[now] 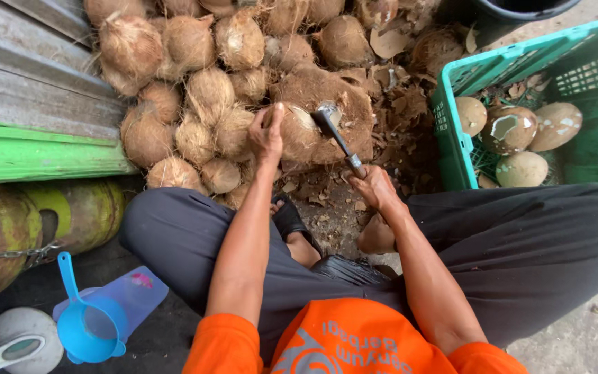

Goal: The person sits on the ground and uses a cleaver to chop the fibrous husk off coconuts one at a time, rotating each coconut between strikes, then tosses the husked coconut into a green plastic crate beside them.

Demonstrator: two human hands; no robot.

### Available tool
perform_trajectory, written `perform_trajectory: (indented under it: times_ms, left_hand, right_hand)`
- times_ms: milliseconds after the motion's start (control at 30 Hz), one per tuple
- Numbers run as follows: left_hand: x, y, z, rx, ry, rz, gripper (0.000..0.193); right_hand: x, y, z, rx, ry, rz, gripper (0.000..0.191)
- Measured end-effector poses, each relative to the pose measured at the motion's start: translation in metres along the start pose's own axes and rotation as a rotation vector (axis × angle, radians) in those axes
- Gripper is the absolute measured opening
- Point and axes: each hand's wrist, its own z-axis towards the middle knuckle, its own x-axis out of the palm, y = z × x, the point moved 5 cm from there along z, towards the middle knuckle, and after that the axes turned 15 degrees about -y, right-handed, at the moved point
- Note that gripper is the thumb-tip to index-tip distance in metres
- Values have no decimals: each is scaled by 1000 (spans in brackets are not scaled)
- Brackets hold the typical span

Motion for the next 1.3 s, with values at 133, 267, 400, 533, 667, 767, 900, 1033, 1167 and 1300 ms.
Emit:
perform_trajectory:
  times_ms: [133, 267, 400, 533, 667, 767, 900, 1033, 1167, 1300]
  left_hand:
    - [3, -6, -11, -158, 21, 195, 80]
    - [12, -25, -39, -100, -325, 238, 98]
    - [18, -22, -48, -44, -272, 235, 99]
    - [16, -13, -46, -72, -279, 238, 90]
    - [17, -18, -48, 19, -345, 257, 84]
    - [13, -14, -49, 15, -342, 237, 82]
    - [3, -7, -42, 75, -296, 1, 76]
    - [2, -6, -32, 184, -175, -144, 73]
    - [4, -7, -27, 98, -93, -215, 75]
    - [-3, -3, -31, -42, -41, -314, 81]
  right_hand:
    - [14, 0, -7, -12, 9, 142, 16]
    - [21, 19, -14, -228, -141, 24, 43]
    - [6, 34, -18, -37, -101, 155, 35]
    - [-9, 51, -25, -41, -222, 612, 27]
    - [17, 40, -20, -47, -134, 462, 30]
    - [42, 16, -11, 43, 25, 0, 23]
    - [40, 11, -5, 50, 16, -49, 30]
    - [30, 20, -7, 36, 45, -43, 37]
    - [24, 20, -6, 139, 178, 125, 32]
    - [27, 10, -2, 154, 230, 135, 31]
